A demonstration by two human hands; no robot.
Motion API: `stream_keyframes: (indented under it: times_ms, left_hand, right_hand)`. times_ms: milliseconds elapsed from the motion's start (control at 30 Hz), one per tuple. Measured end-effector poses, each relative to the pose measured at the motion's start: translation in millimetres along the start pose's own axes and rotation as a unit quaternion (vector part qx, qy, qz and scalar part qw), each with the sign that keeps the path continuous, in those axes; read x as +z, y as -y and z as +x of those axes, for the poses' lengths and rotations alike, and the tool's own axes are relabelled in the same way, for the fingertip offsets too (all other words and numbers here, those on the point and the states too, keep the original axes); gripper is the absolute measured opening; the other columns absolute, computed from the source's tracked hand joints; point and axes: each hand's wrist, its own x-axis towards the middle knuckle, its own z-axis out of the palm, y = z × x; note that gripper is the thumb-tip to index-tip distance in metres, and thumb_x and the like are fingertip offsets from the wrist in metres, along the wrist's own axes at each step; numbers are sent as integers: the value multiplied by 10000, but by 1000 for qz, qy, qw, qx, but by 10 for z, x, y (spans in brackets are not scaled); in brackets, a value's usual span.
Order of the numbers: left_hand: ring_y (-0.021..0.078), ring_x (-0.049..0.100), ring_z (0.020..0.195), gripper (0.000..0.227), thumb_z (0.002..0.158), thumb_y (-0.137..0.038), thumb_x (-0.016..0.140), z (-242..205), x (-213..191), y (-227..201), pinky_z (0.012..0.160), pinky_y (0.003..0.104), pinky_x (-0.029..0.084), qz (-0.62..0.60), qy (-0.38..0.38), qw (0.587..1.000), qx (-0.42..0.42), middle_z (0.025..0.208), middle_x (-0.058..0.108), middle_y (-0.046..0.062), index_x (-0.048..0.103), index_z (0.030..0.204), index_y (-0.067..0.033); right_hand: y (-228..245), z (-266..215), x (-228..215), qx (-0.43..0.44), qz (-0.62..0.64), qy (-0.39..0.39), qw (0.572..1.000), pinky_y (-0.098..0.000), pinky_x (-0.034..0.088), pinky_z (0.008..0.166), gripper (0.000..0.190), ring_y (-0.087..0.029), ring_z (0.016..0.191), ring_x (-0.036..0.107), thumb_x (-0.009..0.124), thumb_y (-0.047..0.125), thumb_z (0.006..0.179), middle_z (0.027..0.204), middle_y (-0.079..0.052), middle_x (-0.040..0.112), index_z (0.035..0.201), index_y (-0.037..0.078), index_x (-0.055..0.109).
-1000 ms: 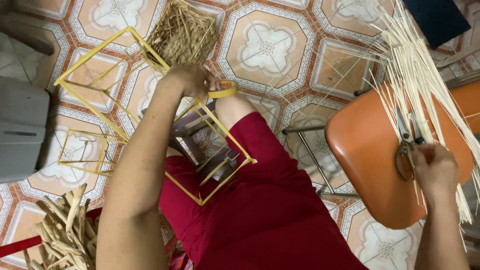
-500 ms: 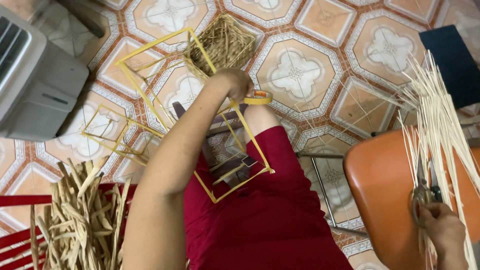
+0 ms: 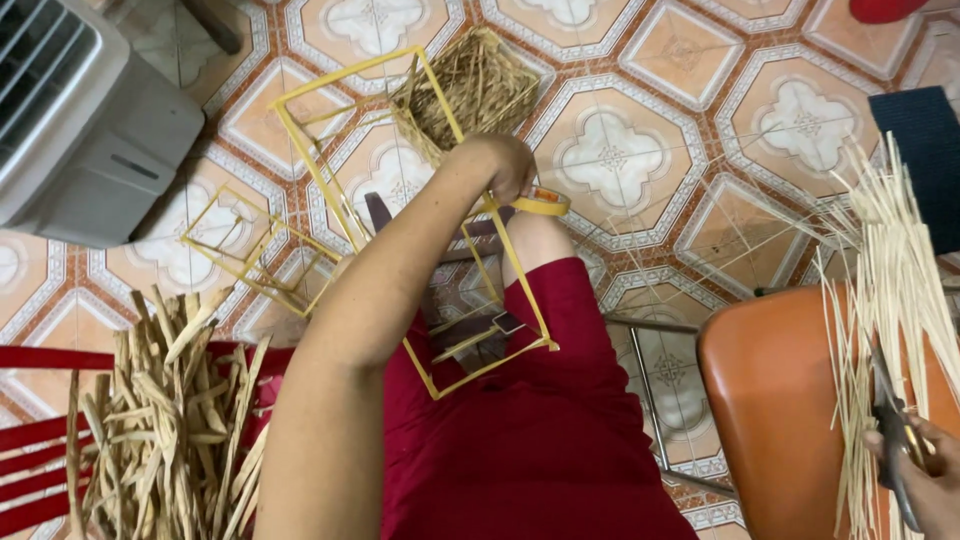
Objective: Assembling a small rectangular wooden frame using tape, sticks, and scissors.
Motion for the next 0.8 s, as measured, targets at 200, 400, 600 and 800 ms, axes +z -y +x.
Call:
stream_keyframes:
  times_ms: [200,400,600,800]
  left_hand:
    - [233,712,992,434,676,-77,852,-7,-53,-19,803,422,562,-29,5,1000,4,1082,760,-17,763,1069,-239]
    - [221,701,1022,453,654,-55,881,17,-85,-18,820,402,556,-55,16,998,-2,1112,759,-12,766,1059,-224]
    - [221,692,1051,419,689,-110,892,91,-39,22,852,406,559,-38,14,999,1,1133,749,-28,772,1062,-257]
    - [228,660,1071,400,741,-117,868,-178,-171,-131,898,526,483,-15,5,1000,-11,1141,738,-50,763,1078,-304]
  right_hand:
    - [940,-277,260,-1,237,118,964,-426,474,791,668,-298,970,549,734,322,925,1221,-196,605,1511,53,561]
    - [2775,-541,1196,-127,263,320,901,-340,465,697,598,-170,916,540,678,325,903,1160,-125,617,1454,118,577]
    - [3738,-469,1790,-146,297,413,849,-197,429,514,544,-103,594,507,715,357,868,706,33,522,1337,101,616]
    - [4041,-327,1983,-166,376,427,806,-175,450,456,493,-69,567,526,717,324,905,760,21,566,1305,48,630]
